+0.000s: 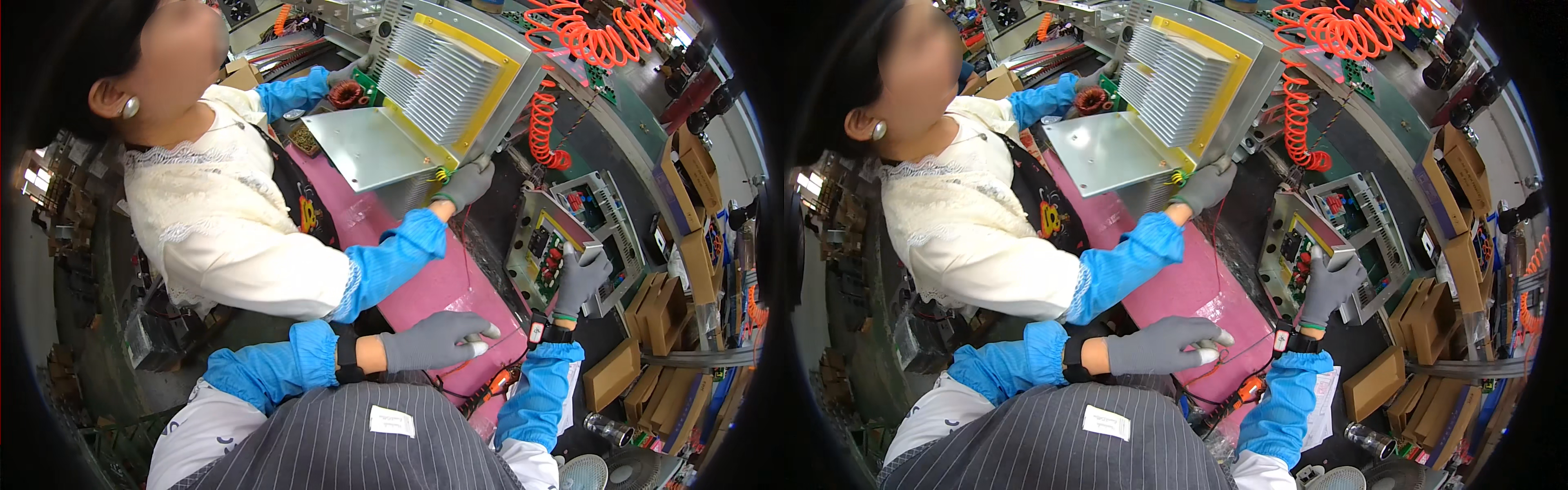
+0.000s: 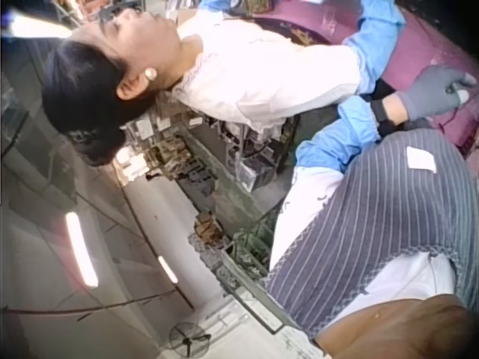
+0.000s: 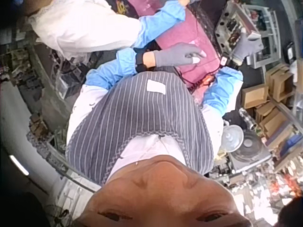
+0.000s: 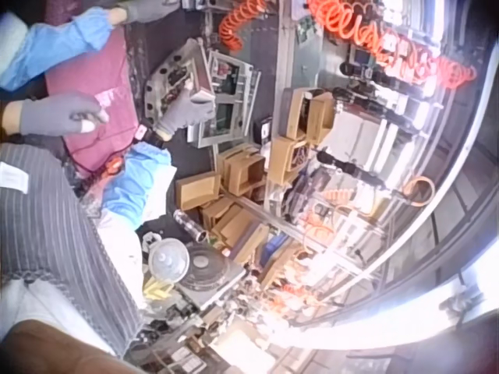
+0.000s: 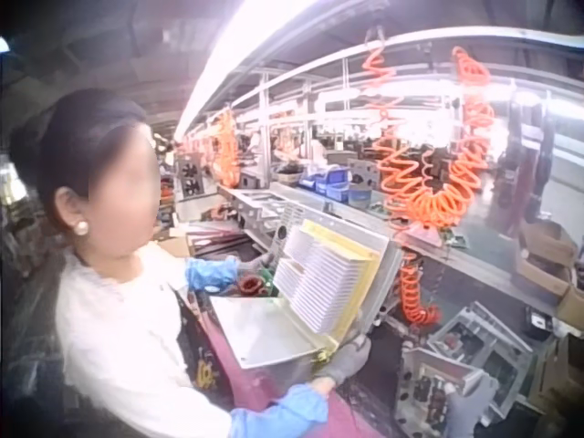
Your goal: Assembling an electronic component by driving screws into a metal housing and referring to technical diagrams.
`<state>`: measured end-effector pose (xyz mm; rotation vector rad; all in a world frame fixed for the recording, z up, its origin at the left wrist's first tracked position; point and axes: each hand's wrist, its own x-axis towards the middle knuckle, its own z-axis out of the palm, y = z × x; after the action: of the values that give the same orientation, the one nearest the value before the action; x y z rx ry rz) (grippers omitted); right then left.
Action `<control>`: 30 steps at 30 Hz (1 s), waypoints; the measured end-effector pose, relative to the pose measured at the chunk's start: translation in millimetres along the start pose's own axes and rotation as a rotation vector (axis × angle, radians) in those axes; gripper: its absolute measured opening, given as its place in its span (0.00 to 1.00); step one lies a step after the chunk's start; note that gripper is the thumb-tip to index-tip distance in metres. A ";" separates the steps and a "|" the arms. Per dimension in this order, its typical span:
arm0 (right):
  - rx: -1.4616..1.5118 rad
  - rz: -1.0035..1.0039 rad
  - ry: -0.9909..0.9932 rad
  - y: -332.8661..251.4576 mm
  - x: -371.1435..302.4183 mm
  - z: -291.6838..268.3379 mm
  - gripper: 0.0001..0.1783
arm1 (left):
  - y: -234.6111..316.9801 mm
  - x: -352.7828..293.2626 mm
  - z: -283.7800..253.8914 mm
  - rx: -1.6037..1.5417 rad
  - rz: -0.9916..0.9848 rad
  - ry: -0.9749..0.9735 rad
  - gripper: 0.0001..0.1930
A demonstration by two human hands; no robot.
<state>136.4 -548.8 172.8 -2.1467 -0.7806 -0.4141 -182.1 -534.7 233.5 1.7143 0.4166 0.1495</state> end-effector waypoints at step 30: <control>0.040 -0.045 -0.026 -9.3 6.0 4.0 0.35 | 5.9 25.2 -36.9 -0.034 0.014 0.046 0.17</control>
<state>134.9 -538.7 178.7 -2.1044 -0.8461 -0.3909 -169.8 -492.3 242.9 1.6832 0.4335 0.2051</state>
